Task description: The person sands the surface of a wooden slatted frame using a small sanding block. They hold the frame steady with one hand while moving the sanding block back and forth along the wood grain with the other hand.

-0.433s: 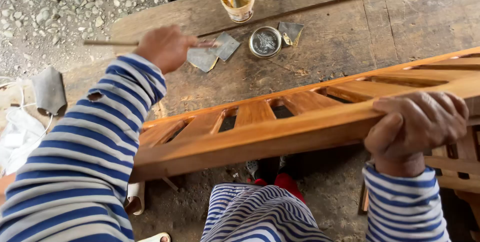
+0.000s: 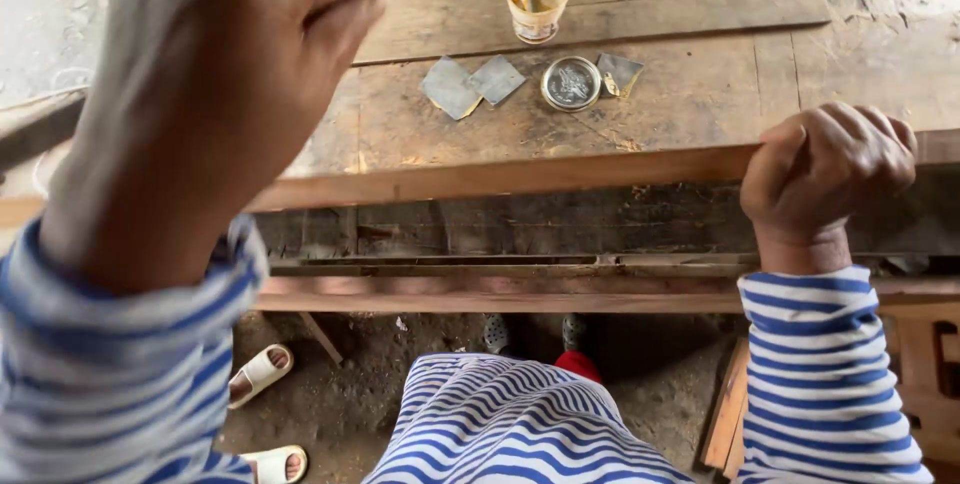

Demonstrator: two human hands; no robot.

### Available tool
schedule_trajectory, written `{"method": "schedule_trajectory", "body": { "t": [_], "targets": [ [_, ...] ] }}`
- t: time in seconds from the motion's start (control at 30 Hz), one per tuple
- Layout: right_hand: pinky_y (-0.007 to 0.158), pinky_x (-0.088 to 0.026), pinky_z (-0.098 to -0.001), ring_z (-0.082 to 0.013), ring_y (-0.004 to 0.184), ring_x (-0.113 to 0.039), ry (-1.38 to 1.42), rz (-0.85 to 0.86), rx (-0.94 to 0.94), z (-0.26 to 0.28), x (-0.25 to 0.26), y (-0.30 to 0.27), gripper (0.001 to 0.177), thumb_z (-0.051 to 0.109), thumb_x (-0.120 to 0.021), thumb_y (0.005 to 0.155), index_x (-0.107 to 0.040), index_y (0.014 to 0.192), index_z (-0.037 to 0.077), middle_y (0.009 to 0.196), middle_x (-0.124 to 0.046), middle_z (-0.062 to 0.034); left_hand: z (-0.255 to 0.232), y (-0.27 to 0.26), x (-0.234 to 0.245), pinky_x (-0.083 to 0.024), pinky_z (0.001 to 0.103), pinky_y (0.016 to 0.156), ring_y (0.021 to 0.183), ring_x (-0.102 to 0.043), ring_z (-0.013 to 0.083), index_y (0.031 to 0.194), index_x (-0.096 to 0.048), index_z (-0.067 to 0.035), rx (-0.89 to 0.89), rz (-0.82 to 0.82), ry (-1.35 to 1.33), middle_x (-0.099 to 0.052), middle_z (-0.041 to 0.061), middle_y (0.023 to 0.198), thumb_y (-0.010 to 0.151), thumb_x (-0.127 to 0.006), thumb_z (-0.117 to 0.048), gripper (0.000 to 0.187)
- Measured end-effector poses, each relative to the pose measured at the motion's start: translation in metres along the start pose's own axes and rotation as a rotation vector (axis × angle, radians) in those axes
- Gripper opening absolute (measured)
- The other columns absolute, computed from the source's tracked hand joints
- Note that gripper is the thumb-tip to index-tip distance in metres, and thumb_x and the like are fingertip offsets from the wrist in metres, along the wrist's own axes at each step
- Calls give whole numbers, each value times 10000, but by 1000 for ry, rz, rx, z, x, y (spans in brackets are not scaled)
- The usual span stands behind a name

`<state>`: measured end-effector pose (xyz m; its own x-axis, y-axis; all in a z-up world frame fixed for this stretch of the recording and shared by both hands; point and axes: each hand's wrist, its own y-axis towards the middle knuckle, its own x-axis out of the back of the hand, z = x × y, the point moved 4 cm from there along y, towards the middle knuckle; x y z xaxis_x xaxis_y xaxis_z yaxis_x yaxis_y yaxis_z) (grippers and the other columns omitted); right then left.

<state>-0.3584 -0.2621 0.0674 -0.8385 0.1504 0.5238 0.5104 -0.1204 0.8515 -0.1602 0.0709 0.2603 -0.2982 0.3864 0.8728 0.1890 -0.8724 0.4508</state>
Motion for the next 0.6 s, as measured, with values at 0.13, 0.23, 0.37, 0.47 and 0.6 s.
{"method": "schedule_trajectory", "body": {
  "t": [0.13,0.23,0.37,0.47,0.6],
  "targets": [
    [623,-265,-376,-202,481,-357,-22,-20,-38,-16,-24,3,525,216,-497,1090,-447,571,158,523,-351,-1,-54,-46,41,-525,342,650,819,-597,268,1434,-660,28,335,183,-301,-634,213,1058,969,-740,-34,476],
    [631,-295,-362,-187,492,-360,-51,3,-31,-24,-33,7,477,212,-516,1066,-454,594,176,540,-348,18,-85,-99,11,-502,307,612,727,-604,196,1366,-645,-86,605,307,-547,-702,110,957,869,-717,-94,502],
    [645,-356,-321,-142,514,-409,-93,40,13,-27,-44,16,512,277,-473,1152,-497,643,230,590,-426,74,-126,-172,-83,-510,328,554,648,-717,132,1379,-641,-239,1072,397,-640,-791,64,1130,894,-693,-335,497],
    [654,-351,-299,-115,507,-362,-80,23,15,-36,-55,15,576,363,-435,1218,-491,656,250,581,-369,95,-163,-182,-154,-473,262,1013,1216,-658,118,1418,-611,-242,1490,273,-1002,-697,-16,1368,943,-597,-263,475],
    [623,-360,-328,-159,539,-454,-44,71,41,-25,-44,26,520,301,-533,1172,-500,662,204,602,-430,58,-195,-190,-229,-409,212,1062,1290,-583,75,1396,-624,-144,1490,8,-1093,-663,19,1392,969,-558,-250,445]
  ]
}}
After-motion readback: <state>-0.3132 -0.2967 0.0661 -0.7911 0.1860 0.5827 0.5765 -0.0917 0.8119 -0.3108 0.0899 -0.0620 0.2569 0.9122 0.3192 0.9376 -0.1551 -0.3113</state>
